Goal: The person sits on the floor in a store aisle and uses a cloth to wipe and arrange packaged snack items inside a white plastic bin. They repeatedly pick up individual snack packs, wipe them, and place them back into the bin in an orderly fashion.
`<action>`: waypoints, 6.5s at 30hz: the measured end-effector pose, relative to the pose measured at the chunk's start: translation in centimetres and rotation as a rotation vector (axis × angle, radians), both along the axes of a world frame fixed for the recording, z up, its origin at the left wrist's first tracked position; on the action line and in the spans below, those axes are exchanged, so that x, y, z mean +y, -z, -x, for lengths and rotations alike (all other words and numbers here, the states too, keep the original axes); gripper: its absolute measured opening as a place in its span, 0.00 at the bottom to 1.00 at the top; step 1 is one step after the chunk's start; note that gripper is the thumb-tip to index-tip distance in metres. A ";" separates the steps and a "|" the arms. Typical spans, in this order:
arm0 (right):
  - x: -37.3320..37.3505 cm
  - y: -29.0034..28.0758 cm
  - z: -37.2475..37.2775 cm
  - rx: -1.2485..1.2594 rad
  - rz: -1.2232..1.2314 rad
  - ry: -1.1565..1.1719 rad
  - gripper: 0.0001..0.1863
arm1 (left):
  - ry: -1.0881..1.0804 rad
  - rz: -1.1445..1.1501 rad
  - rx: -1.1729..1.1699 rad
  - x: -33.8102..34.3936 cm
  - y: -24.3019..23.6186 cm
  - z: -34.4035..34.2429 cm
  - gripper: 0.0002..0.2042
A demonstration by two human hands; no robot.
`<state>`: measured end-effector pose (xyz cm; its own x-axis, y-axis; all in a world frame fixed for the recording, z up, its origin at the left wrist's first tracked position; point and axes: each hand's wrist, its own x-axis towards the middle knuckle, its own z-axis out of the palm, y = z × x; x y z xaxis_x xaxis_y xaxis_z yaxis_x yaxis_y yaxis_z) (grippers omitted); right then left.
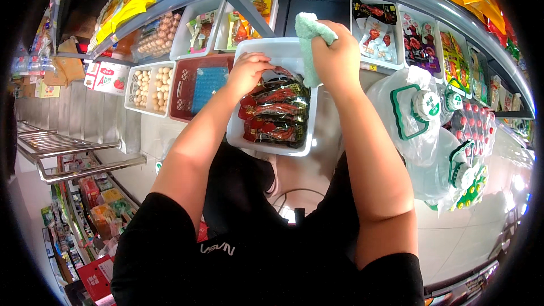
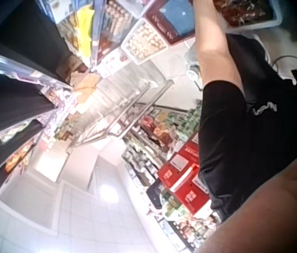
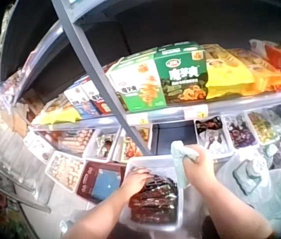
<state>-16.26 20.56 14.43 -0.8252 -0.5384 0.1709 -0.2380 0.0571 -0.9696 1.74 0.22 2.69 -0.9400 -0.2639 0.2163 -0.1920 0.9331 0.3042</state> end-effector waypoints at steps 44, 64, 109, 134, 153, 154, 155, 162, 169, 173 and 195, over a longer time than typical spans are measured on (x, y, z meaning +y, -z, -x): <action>0.0 -0.7 -1.2 -0.222 -0.048 -0.043 0.16 | 0.109 -0.345 -0.877 4.0 -3.1 -0.8 0.30; -0.2 -1.1 -1.0 -0.315 -0.011 -0.025 0.15 | -0.144 0.076 -0.485 -1.2 10.6 3.9 0.14; 0.2 -0.3 -2.0 -0.451 -0.042 -0.042 0.14 | -0.328 0.261 -0.386 -1.1 8.2 3.8 0.37; 0.5 -0.6 -2.5 -0.496 -0.002 -0.092 0.18 | -0.095 -0.328 -0.920 -0.1 5.5 0.2 0.24; 0.3 -0.8 -2.1 -0.558 0.048 -0.091 0.19 | 0.031 -0.118 -0.986 7.0 0.9 0.7 0.35; 0.3 -0.6 -2.0 -0.562 0.067 -0.100 0.19 | 0.020 -0.117 -1.000 7.0 1.1 0.8 0.35; 0.3 -0.5 -2.0 -0.565 0.086 -0.109 0.19 | 0.010 -0.043 -0.931 7.4 0.7 0.5 0.32; 0.3 -0.5 -1.7 -0.583 0.064 -0.102 0.19 | 0.044 -0.103 -1.072 6.3 1.9 1.1 0.36; 0.1 -1.4 -1.9 -0.612 0.087 -0.091 0.19 | 0.094 -0.317 -1.039 3.3 -0.5 1.7 0.29; -0.2 -1.8 -2.0 -0.604 0.069 -0.068 0.19 | -0.059 -0.383 -0.892 -0.5 0.0 3.0 0.22; 0.1 -1.3 -2.2 -0.567 0.008 -0.035 0.18 | -0.191 0.153 -0.348 -0.9 7.6 1.9 0.28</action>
<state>-14.05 20.68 15.75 -0.7709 -0.5674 -0.2896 0.3183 0.0507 -0.9466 -0.20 -0.71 -4.91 -0.9011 -0.4301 -0.0552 -0.4328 0.9000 0.0515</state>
